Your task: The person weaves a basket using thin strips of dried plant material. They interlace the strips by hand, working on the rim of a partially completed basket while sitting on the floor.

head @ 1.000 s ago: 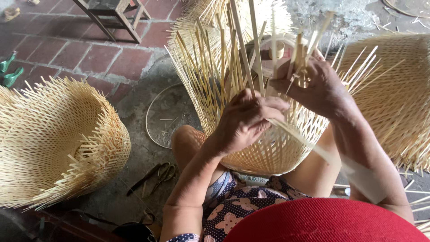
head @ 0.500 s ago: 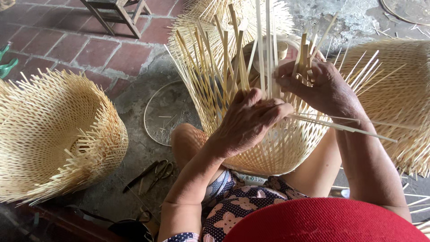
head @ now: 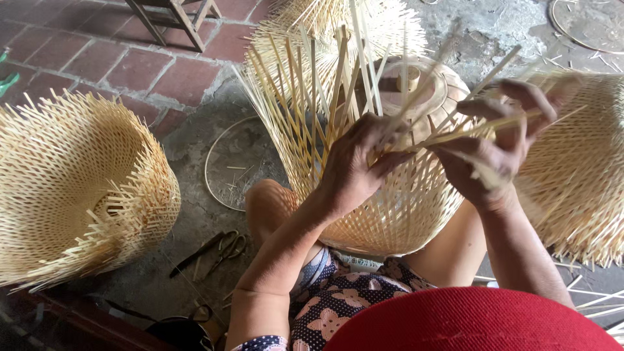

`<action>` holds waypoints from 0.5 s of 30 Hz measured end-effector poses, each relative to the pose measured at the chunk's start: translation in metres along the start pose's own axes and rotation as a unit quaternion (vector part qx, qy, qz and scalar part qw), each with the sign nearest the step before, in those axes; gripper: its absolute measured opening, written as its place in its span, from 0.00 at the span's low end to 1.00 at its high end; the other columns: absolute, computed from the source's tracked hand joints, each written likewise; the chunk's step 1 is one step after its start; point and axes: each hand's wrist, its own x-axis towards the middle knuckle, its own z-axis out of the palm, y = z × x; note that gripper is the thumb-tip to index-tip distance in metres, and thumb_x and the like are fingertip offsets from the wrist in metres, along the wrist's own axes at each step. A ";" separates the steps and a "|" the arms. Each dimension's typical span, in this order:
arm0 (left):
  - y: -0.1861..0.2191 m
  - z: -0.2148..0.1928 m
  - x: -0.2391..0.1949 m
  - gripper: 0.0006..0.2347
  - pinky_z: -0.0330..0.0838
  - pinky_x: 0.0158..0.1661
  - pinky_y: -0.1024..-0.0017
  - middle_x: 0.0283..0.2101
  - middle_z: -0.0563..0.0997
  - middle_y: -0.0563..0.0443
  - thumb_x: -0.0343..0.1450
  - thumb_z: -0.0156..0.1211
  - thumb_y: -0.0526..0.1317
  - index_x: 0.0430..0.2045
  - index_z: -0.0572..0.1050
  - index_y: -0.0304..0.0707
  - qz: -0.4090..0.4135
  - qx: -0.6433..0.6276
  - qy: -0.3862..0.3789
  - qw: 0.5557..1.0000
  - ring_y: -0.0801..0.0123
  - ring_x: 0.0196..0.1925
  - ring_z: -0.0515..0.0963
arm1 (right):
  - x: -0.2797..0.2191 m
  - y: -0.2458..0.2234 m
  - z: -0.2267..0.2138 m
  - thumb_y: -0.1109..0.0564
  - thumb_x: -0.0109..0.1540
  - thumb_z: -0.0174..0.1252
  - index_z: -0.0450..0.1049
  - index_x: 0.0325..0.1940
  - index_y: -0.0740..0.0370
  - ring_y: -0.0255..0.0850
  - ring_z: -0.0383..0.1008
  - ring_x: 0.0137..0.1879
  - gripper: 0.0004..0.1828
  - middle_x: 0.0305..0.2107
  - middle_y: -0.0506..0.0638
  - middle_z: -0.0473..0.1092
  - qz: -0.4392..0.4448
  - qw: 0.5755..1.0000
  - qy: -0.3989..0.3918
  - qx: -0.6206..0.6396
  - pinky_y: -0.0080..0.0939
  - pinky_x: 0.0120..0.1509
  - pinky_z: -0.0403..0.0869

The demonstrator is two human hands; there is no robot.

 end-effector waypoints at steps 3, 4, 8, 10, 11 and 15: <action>0.005 -0.009 0.002 0.11 0.81 0.37 0.75 0.35 0.79 0.54 0.71 0.69 0.41 0.40 0.72 0.39 -0.055 -0.024 -0.028 0.998 0.77 0.36 0.81 | -0.010 0.006 0.003 0.39 0.61 0.71 0.78 0.47 0.27 0.51 0.60 0.69 0.12 0.50 0.41 0.74 -0.057 0.995 0.050 -0.056 0.71 0.76 0.42; 0.005 -0.011 0.003 0.11 0.81 0.36 0.75 0.33 0.79 0.55 0.71 0.69 0.41 0.38 0.72 0.39 -0.066 -0.032 -0.038 0.997 0.77 0.35 0.81 | -0.015 0.009 0.004 0.40 0.63 0.71 0.79 0.49 0.25 0.52 0.60 0.70 0.12 0.52 0.40 0.74 -0.064 0.996 0.056 -0.040 0.67 0.80 0.41; -0.002 -0.011 0.001 0.06 0.80 0.35 0.75 0.33 0.79 0.55 0.74 0.66 0.39 0.35 0.74 0.39 -0.028 -0.018 -0.053 0.998 0.76 0.33 0.80 | -0.012 0.010 0.001 0.36 0.59 0.70 0.78 0.48 0.29 0.52 0.60 0.71 0.15 0.54 0.41 0.77 -0.017 0.998 -0.017 -0.059 0.63 0.80 0.42; -0.008 -0.010 -0.004 0.04 0.79 0.37 0.76 0.36 0.80 0.55 0.76 0.62 0.36 0.40 0.75 0.37 0.009 -0.023 -0.056 0.998 0.76 0.34 0.79 | 0.013 0.004 -0.003 0.33 0.64 0.68 0.78 0.53 0.30 0.54 0.56 0.73 0.15 0.58 0.42 0.75 -0.074 0.989 0.010 -0.126 0.65 0.82 0.26; -0.009 -0.008 -0.008 0.03 0.78 0.39 0.77 0.37 0.80 0.56 0.77 0.63 0.35 0.37 0.74 0.39 0.043 -0.005 -0.043 0.998 0.77 0.36 0.78 | 0.025 -0.004 -0.006 0.39 0.64 0.68 0.78 0.50 0.35 0.51 0.61 0.73 0.12 0.58 0.46 0.75 -0.007 0.991 -0.077 -0.107 0.68 0.80 0.31; -0.008 0.005 -0.014 0.05 0.69 0.42 0.71 0.35 0.80 0.62 0.72 0.68 0.34 0.34 0.75 0.46 0.169 0.121 0.046 0.977 0.74 0.36 0.73 | 0.061 -0.019 -0.012 0.48 0.60 0.68 0.73 0.53 0.46 0.40 0.76 0.63 0.19 0.53 0.47 0.75 0.321 0.876 -0.296 0.204 0.62 0.69 0.64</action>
